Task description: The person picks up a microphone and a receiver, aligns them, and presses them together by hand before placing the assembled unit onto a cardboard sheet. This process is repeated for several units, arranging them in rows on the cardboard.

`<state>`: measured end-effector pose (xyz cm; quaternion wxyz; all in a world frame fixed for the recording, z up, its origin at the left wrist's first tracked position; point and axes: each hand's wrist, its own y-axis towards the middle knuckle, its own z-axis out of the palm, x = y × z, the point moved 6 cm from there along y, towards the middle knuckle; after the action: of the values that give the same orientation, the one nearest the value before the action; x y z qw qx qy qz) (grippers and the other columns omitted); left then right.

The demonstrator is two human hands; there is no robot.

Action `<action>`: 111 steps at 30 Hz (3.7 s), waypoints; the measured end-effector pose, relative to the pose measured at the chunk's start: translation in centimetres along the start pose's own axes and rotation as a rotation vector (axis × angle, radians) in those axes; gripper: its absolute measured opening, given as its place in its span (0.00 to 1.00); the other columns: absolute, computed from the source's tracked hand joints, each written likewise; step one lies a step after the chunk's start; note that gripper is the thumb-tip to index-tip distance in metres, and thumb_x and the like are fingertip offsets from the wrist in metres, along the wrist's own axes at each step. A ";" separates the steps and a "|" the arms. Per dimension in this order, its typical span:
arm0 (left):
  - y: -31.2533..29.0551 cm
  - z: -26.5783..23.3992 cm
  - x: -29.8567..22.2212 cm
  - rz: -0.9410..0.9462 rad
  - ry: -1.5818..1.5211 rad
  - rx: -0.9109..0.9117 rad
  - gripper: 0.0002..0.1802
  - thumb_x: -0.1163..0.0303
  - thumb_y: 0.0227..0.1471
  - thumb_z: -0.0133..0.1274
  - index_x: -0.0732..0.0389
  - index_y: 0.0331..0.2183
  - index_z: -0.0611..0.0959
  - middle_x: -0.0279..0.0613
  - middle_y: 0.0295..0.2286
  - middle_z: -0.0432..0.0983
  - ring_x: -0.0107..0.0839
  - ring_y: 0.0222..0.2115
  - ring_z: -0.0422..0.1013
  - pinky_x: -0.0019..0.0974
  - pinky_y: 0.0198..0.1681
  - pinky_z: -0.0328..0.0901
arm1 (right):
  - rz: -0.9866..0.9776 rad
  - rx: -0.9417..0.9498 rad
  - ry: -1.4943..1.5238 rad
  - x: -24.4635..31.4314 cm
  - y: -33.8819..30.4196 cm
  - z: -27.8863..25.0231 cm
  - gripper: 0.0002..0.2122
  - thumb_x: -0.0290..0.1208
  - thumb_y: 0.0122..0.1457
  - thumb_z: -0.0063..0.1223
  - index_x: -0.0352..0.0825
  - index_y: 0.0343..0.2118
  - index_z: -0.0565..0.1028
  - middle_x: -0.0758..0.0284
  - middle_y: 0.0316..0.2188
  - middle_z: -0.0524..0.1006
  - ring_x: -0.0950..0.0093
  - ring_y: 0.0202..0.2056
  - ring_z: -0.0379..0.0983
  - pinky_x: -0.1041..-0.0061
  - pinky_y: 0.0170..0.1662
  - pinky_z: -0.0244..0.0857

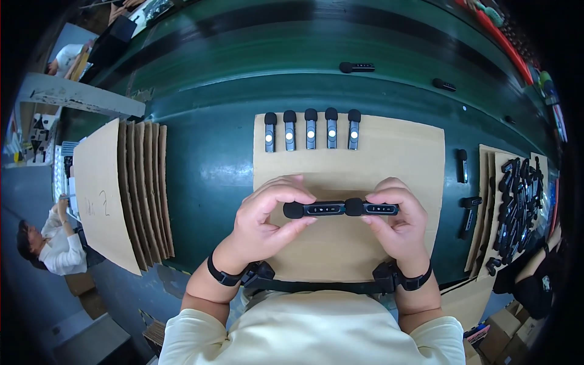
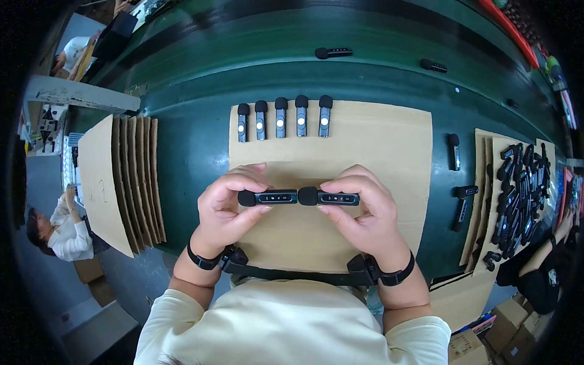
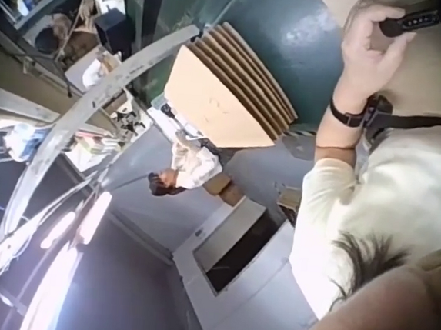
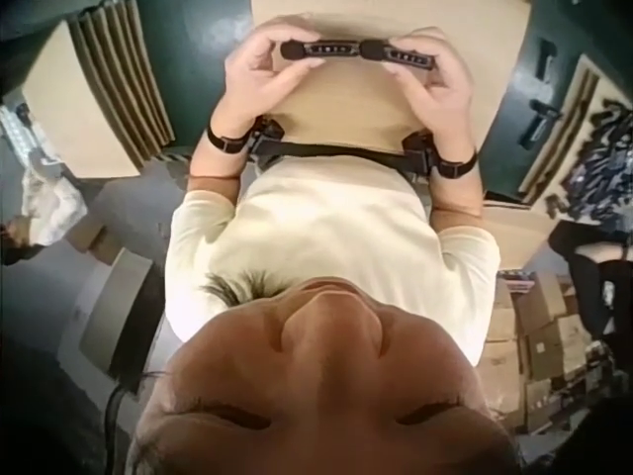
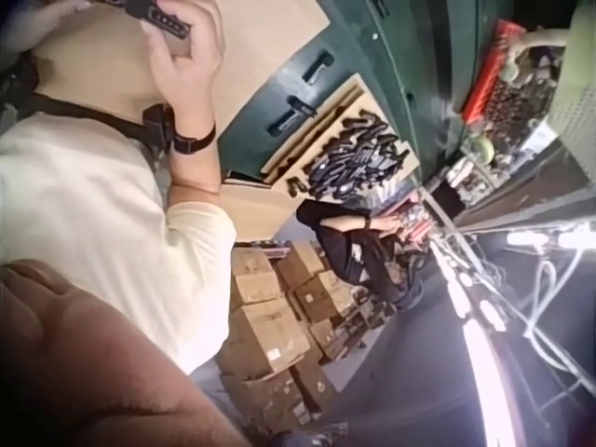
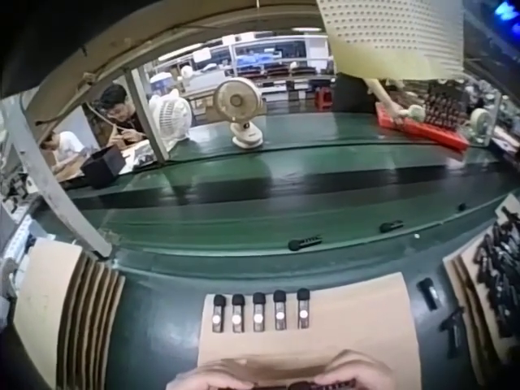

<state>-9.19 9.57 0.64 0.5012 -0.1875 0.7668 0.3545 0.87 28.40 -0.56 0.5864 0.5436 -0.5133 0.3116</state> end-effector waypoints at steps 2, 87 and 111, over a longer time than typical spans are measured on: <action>0.2 -0.1 -0.2 0.014 0.001 0.003 0.17 0.82 0.41 0.64 0.65 0.37 0.79 0.44 0.34 0.80 0.37 0.38 0.77 0.49 0.54 0.66 | -0.006 0.004 0.002 0.3 0.0 0.1 0.13 0.16 0.47 0.63 0.31 0.37 0.75 0.64 0.32 0.74 0.74 0.34 0.70 0.78 0.38 0.63; -0.8 3.8 5.7 -0.321 -0.386 0.096 0.15 0.88 0.49 0.52 0.66 0.41 0.76 0.46 0.43 0.74 0.34 0.50 0.70 0.39 0.57 0.65 | -0.161 0.246 -0.947 -1.1 5.2 -1.4 0.10 0.17 0.47 0.59 0.32 0.34 0.73 0.61 0.41 0.74 0.59 0.43 0.72 0.66 0.44 0.69; -0.9 3.9 5.6 -0.345 -0.371 0.045 0.17 0.86 0.48 0.57 0.66 0.41 0.75 0.44 0.44 0.72 0.33 0.49 0.70 0.39 0.57 0.64 | 0.064 0.245 -0.410 1.6 4.4 0.4 0.13 0.19 0.48 0.62 0.31 0.39 0.77 0.60 0.39 0.78 0.62 0.39 0.75 0.70 0.43 0.71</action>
<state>-8.51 12.16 -5.73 0.6905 -0.2360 0.6262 0.2748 -2.86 28.63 2.29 0.3893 0.6462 -0.5968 0.2732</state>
